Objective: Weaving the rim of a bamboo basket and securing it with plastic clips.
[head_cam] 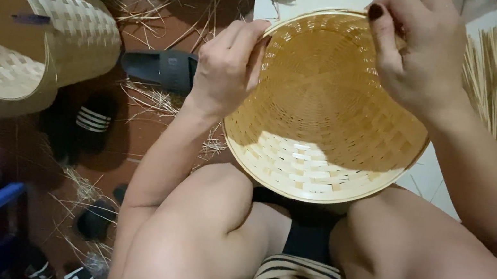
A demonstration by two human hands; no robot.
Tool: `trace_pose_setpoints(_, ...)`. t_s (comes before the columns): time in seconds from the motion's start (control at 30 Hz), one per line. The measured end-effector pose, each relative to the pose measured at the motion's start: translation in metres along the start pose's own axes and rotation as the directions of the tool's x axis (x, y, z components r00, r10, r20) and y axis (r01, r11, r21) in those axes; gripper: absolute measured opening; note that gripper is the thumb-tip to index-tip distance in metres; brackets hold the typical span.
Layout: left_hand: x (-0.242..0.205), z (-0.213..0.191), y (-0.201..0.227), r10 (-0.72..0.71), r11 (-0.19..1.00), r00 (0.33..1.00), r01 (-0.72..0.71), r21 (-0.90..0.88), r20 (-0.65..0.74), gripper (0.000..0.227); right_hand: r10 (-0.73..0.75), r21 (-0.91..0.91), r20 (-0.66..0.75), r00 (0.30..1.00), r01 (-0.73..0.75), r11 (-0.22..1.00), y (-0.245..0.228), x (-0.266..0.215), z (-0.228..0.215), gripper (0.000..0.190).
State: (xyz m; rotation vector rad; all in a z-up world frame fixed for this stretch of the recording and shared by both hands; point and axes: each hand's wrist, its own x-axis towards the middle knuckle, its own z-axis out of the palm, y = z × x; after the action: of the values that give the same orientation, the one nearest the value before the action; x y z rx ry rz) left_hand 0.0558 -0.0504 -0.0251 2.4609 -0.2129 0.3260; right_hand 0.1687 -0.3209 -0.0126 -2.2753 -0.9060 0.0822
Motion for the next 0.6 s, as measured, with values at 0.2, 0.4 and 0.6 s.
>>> trace_pose_setpoints(0.2, 0.000, -0.006, 0.003, 0.001, 0.999, 1.000, -0.001, -0.033, -0.001, 0.029, -0.004, 0.044, -0.011, 1.000, 0.004, 0.999, -0.009, 0.004, -0.004, 0.010)
trace_pose_setpoints(0.4, -0.006, -0.002, -0.004, 0.002, 0.999, 1.000, -0.001, -0.050, 0.018, 0.028, -0.038, 0.053, -0.057, 0.998, 0.041, 0.998, -0.001, -0.002, 0.002, 0.008)
trace_pose_setpoints(0.6, 0.007, -0.018, 0.011, -0.205, 0.961, 0.974, 0.219, -0.168, 0.094, 0.042, -0.030, -0.125, -0.048, 0.998, 0.024, 0.992, -0.004, -0.008, -0.007, 0.007)
